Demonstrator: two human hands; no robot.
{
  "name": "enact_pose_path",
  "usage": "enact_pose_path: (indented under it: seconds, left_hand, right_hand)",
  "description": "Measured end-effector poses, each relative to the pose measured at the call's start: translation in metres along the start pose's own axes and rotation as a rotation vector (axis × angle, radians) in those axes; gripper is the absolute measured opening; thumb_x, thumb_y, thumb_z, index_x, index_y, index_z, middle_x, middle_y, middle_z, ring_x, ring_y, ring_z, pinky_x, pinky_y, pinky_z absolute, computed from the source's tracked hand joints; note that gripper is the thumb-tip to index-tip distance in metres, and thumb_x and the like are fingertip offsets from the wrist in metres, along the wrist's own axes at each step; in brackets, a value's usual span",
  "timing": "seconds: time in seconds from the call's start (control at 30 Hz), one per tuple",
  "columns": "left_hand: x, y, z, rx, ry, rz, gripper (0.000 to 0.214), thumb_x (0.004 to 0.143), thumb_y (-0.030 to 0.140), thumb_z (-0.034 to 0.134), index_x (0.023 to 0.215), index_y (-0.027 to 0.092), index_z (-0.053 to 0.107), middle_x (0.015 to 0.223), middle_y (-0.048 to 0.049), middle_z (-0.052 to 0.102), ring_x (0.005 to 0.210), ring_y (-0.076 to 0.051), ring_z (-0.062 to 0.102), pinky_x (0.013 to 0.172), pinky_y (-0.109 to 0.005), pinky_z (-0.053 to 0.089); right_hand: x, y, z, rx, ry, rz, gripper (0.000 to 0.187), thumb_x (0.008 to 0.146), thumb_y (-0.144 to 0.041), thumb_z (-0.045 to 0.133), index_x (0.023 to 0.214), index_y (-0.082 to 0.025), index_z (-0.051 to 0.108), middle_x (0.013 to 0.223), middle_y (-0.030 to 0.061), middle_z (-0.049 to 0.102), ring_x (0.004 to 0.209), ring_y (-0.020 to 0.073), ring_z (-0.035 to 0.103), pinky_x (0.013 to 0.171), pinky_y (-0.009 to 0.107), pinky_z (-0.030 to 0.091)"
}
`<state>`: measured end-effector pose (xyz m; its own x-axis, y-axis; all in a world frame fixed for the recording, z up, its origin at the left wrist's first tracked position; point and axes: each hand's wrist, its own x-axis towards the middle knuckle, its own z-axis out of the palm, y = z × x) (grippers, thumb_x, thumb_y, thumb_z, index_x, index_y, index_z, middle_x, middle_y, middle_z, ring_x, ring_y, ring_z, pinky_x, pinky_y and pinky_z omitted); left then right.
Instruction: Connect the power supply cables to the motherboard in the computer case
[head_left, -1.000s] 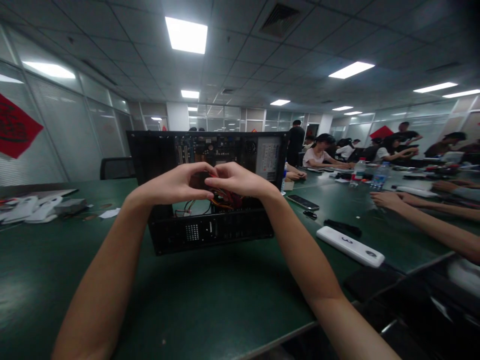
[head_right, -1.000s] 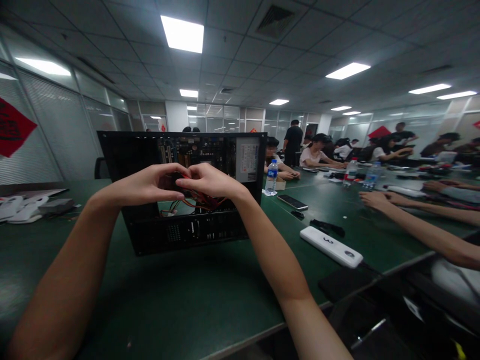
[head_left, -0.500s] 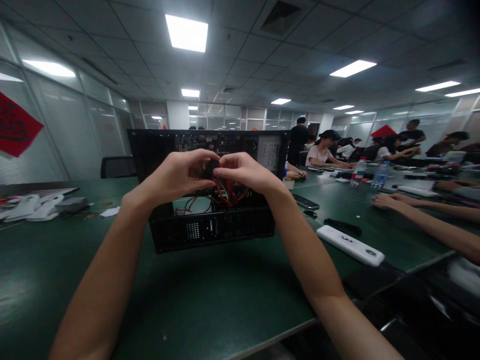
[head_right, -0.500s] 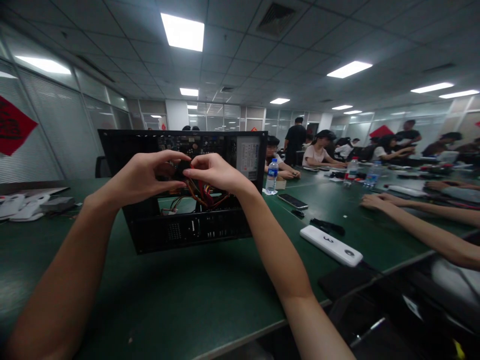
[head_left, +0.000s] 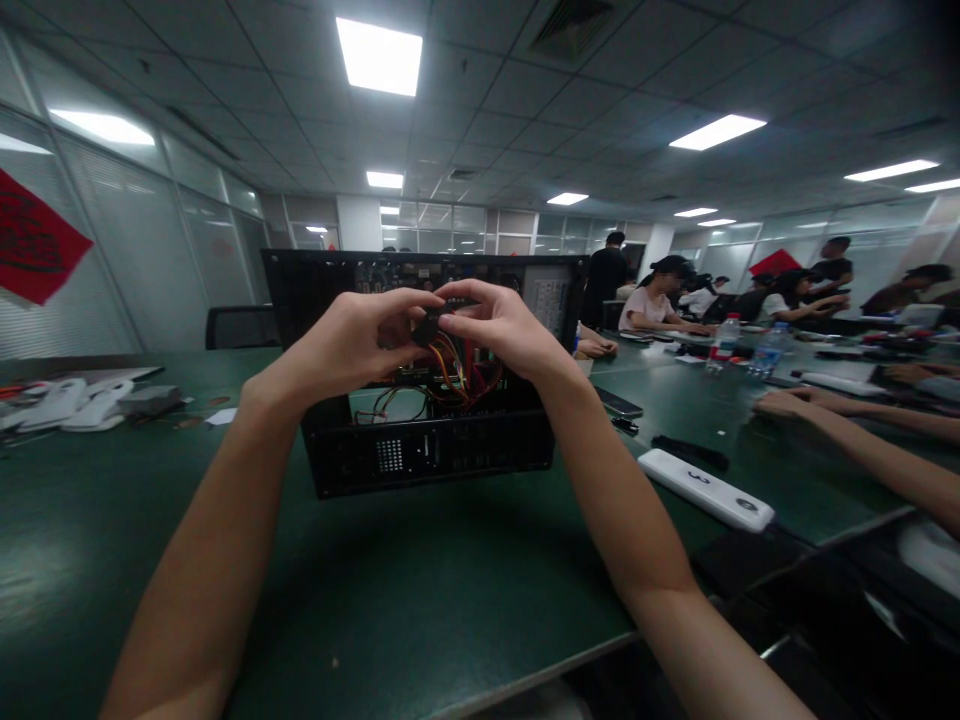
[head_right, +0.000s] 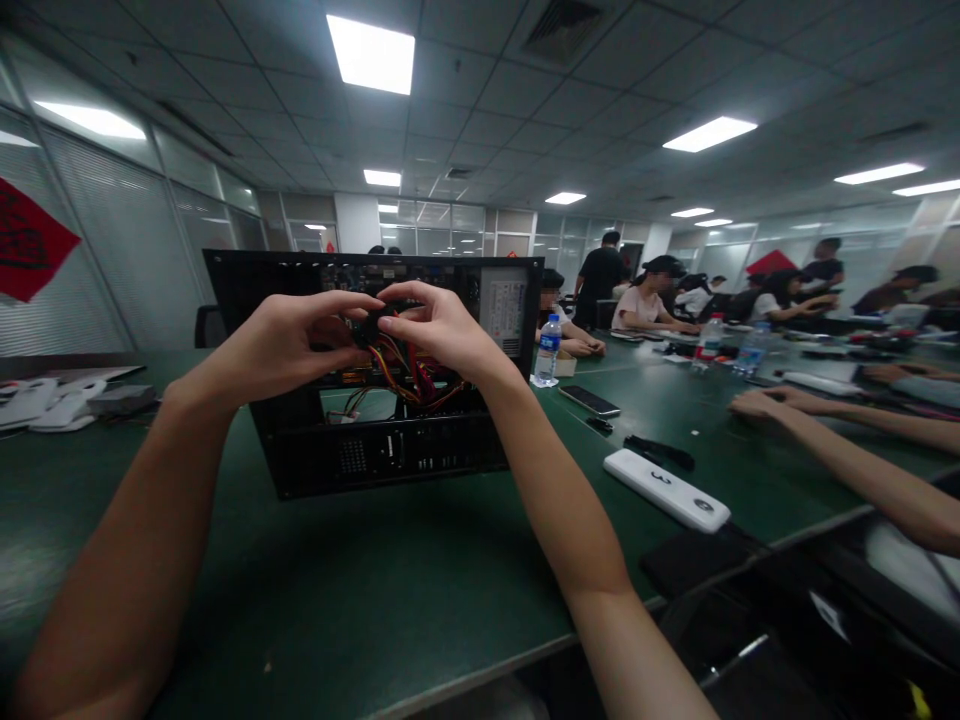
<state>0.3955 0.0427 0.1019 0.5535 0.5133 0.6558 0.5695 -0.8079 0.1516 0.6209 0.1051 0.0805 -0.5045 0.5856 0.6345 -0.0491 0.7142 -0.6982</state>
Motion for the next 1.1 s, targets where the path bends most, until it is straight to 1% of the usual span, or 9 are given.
enact_pose_path:
  seconds: [0.07, 0.2, 0.37, 0.57, 0.73, 0.93, 1.0, 1.1]
  left_hand:
    - [0.0, 0.0, 0.0, 0.013, 0.003, 0.004, 0.05, 0.088, 0.036, 0.074, 0.134, 0.021, 0.067, 0.106, -0.0053, 0.079, 0.092, -0.019, 0.075, 0.083, -0.029, 0.06]
    - [0.0, 0.0, 0.0, 0.05, 0.002, 0.001, 0.05, 0.087, 0.034, 0.075, 0.135, 0.022, 0.066, 0.107, -0.005, 0.079, 0.096, -0.02, 0.076, 0.088, -0.031, 0.06]
    - [-0.001, -0.002, 0.0, 0.051, 0.018, -0.03, 0.052, 0.089, 0.031, 0.072, 0.14, 0.024, 0.064, 0.104, -0.0038, 0.08, 0.095, -0.019, 0.076, 0.088, -0.03, 0.06]
    - [0.001, -0.003, 0.002, 0.105, 0.022, -0.033, 0.051, 0.088, 0.032, 0.074, 0.138, 0.024, 0.065, 0.101, -0.0035, 0.08, 0.091, -0.019, 0.076, 0.086, -0.03, 0.059]
    - [0.002, -0.004, 0.003, 0.117, 0.025, -0.02, 0.049, 0.089, 0.036, 0.075, 0.135, 0.024, 0.066, 0.1, -0.0033, 0.079, 0.089, -0.019, 0.075, 0.084, -0.03, 0.059]
    - [0.003, -0.005, 0.006, 0.192, 0.058, 0.029, 0.049, 0.09, 0.037, 0.073, 0.136, 0.022, 0.066, 0.093, -0.0026, 0.079, 0.08, -0.017, 0.073, 0.079, -0.029, 0.058]
    - [0.004, -0.006, 0.009, 0.235, 0.081, 0.053, 0.047, 0.092, 0.036, 0.071, 0.136, 0.021, 0.066, 0.091, -0.0028, 0.078, 0.077, -0.017, 0.073, 0.076, -0.029, 0.058]
    - [0.006, -0.008, 0.014, 0.296, 0.127, 0.098, 0.044, 0.093, 0.035, 0.069, 0.135, 0.02, 0.066, 0.09, -0.0027, 0.078, 0.077, -0.017, 0.074, 0.075, -0.028, 0.058]
  right_hand:
    - [-0.001, -0.001, 0.001, 0.004, -0.004, -0.001, 0.048, 0.085, -0.041, 0.08, 0.123, -0.018, 0.063, 0.096, 0.0036, 0.072, 0.09, 0.0192, 0.07, 0.072, 0.027, 0.058]
    - [-0.001, -0.001, 0.002, 0.01, -0.021, -0.009, 0.048, 0.085, -0.041, 0.08, 0.124, -0.018, 0.065, 0.1, 0.005, 0.073, 0.096, 0.0202, 0.07, 0.076, 0.029, 0.059]
    - [0.0, 0.0, 0.002, 0.019, -0.027, -0.036, 0.05, 0.087, -0.044, 0.079, 0.127, -0.019, 0.065, 0.102, 0.0049, 0.073, 0.096, 0.0199, 0.07, 0.076, 0.028, 0.059]
    - [-0.001, -0.001, 0.004, -0.006, -0.014, -0.038, 0.048, 0.087, -0.041, 0.078, 0.127, -0.017, 0.065, 0.102, 0.0061, 0.073, 0.095, 0.0208, 0.071, 0.076, 0.029, 0.059]
    - [-0.001, -0.004, 0.006, -0.071, -0.011, -0.059, 0.044, 0.09, -0.036, 0.074, 0.128, -0.017, 0.065, 0.098, 0.0053, 0.072, 0.091, 0.0201, 0.069, 0.074, 0.029, 0.058]
    - [-0.003, -0.008, 0.009, -0.225, -0.017, -0.107, 0.049, 0.087, -0.032, 0.075, 0.131, -0.013, 0.064, 0.096, 0.0047, 0.069, 0.087, 0.019, 0.066, 0.075, 0.03, 0.057]
    - [-0.003, -0.008, 0.009, -0.275, -0.002, -0.129, 0.049, 0.086, -0.029, 0.073, 0.131, -0.011, 0.065, 0.099, 0.0063, 0.069, 0.09, 0.0196, 0.066, 0.078, 0.033, 0.058]
    - [-0.001, -0.005, 0.008, -0.32, 0.022, -0.172, 0.05, 0.085, -0.025, 0.071, 0.132, -0.008, 0.065, 0.11, 0.0102, 0.07, 0.096, 0.0213, 0.066, 0.086, 0.037, 0.059]
